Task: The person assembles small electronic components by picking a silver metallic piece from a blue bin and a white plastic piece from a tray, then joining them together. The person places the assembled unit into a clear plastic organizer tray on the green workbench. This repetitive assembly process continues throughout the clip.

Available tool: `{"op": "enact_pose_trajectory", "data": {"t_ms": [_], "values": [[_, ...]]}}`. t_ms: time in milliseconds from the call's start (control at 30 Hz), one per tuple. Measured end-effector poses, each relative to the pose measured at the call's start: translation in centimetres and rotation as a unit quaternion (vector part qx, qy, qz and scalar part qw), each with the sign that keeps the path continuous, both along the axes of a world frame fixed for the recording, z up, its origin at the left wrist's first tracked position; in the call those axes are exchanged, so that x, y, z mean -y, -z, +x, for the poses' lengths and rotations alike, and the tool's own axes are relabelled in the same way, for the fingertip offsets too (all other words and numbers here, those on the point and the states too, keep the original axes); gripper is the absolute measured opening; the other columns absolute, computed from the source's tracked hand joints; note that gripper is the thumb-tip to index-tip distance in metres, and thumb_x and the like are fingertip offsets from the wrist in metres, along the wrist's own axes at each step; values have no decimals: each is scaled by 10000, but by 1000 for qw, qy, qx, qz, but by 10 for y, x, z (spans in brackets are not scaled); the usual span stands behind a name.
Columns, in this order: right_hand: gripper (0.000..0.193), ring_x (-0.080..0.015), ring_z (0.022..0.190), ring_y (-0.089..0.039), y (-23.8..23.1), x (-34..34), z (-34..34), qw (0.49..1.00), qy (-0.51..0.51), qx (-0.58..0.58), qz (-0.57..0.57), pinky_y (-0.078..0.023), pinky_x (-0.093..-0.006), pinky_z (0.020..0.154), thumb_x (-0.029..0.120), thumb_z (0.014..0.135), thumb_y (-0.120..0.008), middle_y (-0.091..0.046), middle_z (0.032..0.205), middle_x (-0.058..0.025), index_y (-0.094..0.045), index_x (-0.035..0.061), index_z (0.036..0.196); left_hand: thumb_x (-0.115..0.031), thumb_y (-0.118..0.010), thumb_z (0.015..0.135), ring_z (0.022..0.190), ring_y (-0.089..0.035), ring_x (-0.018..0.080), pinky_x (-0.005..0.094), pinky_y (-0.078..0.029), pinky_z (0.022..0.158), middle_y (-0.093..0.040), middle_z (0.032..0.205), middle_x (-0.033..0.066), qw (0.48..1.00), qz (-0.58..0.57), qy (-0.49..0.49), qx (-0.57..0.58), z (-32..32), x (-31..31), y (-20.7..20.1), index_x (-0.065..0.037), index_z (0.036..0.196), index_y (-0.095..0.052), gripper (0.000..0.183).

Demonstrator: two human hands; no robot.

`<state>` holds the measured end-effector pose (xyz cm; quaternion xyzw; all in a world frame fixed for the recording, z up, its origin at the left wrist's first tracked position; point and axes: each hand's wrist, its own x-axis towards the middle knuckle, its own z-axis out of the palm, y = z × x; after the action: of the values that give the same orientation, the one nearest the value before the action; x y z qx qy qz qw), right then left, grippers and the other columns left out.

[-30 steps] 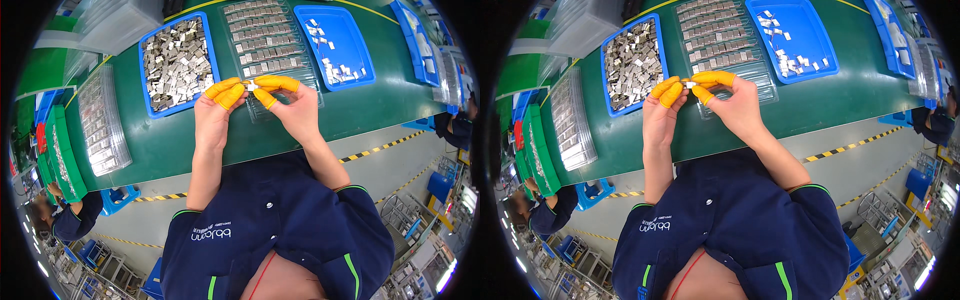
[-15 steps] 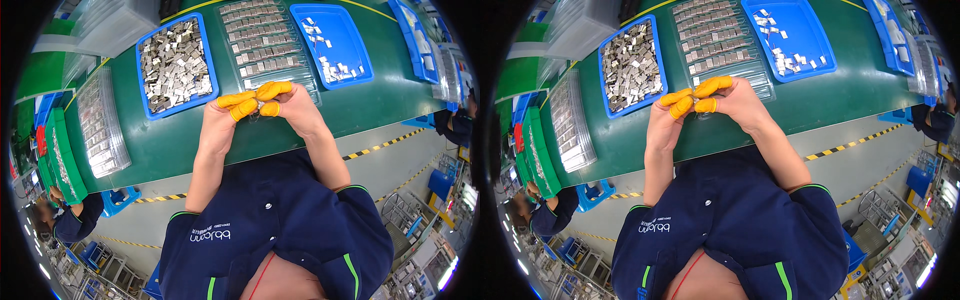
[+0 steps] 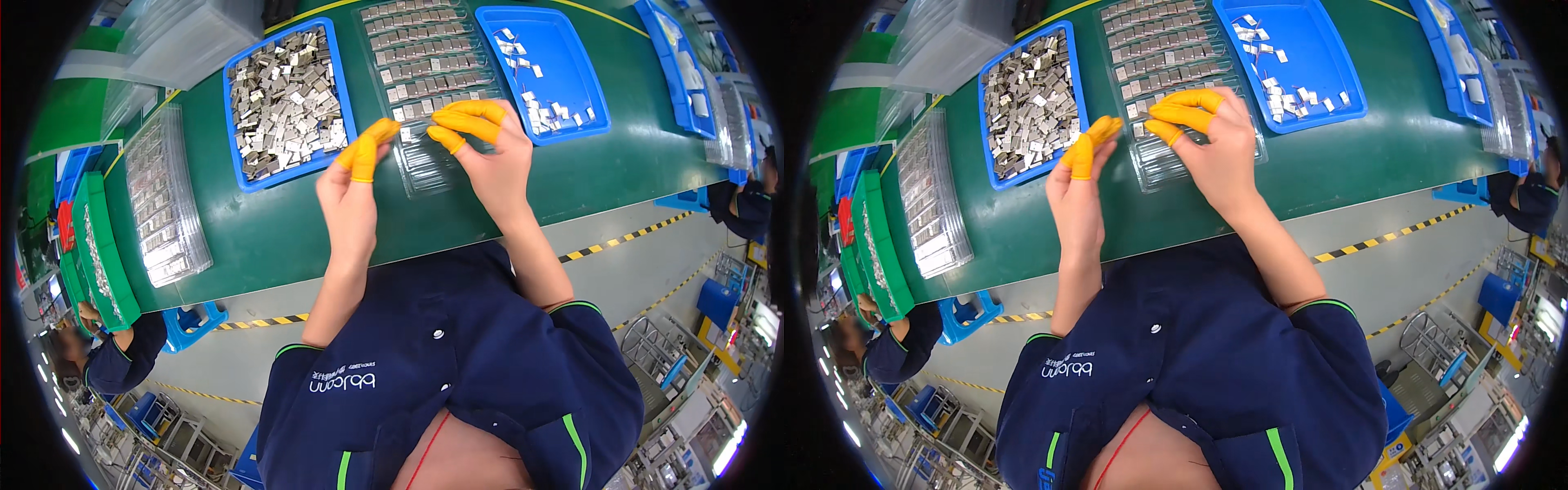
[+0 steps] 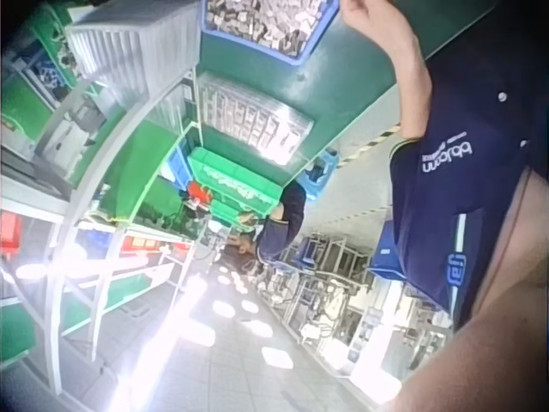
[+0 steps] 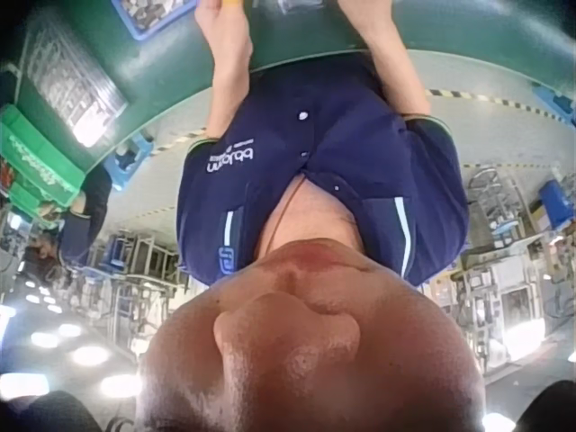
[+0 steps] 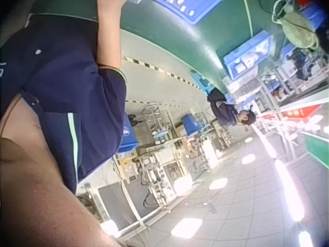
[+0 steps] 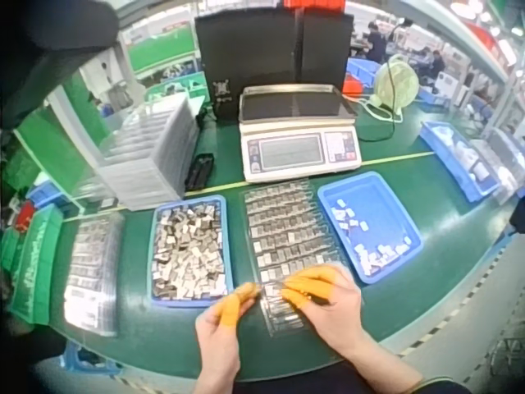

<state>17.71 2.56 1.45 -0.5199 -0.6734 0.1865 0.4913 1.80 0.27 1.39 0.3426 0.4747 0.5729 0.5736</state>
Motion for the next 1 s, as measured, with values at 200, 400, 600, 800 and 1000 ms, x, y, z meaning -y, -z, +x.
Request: {"op": "enact_pose_trajectory", "data": {"t_ms": [200, 400, 600, 800, 1000], "values": [[172, -183, 862, -552, 19, -6, 1, 968, 7, 233, 92, -377, -382, 879, 80, 586, -716, -633, 825, -12, -696, 90, 757, -114, -521, 912, 964, -587, 166, 290, -432, 893, -637, 1015, 116, 987, 61, -66, -133, -28, 4, 6, 62, 1046, -604, 236], [167, -174, 855, -556, 29, -9, 0, 958, -22, 270, 97, -350, -399, 892, 78, 587, -698, -629, 784, -10, -693, 74, 754, -69, -480, 895, 1004, -579, 214, 360, -466, 912, -609, 1019, 150, 978, 33, -173, -111, -63, -1, 4, 91, 1041, -575, 236], [129, -164, 883, -548, 35, -8, 1, 959, -37, 276, 56, -317, -390, 876, 103, 630, -685, -637, 803, -8, -696, 97, 758, -103, -528, 896, 923, -600, 158, 286, -443, 883, -643, 995, 113, 964, 81, -201, -152, -87, -17, 5, 42, 1019, -624, 212], [156, -188, 898, -546, 11, -19, 23, 974, 19, 221, 52, -282, -392, 906, 166, 742, -669, -648, 880, -6, -684, 131, 893, -123, -723, 693, 912, -560, 264, 365, -411, 830, -643, 856, 153, 834, 101, -29, -541, -79, -42, 1, 37, 840, -668, 224], [236, -296, 937, -562, 17, -62, 103, 965, 152, 194, -88, -420, -361, 836, 107, 806, -592, -619, 973, -147, -645, 66, 1033, -206, -739, 669, 895, -526, 319, 413, -335, 862, -617, 792, 171, 703, 66, 4, -708, -72, -48, 6, 16, 768, -661, 255]]}}
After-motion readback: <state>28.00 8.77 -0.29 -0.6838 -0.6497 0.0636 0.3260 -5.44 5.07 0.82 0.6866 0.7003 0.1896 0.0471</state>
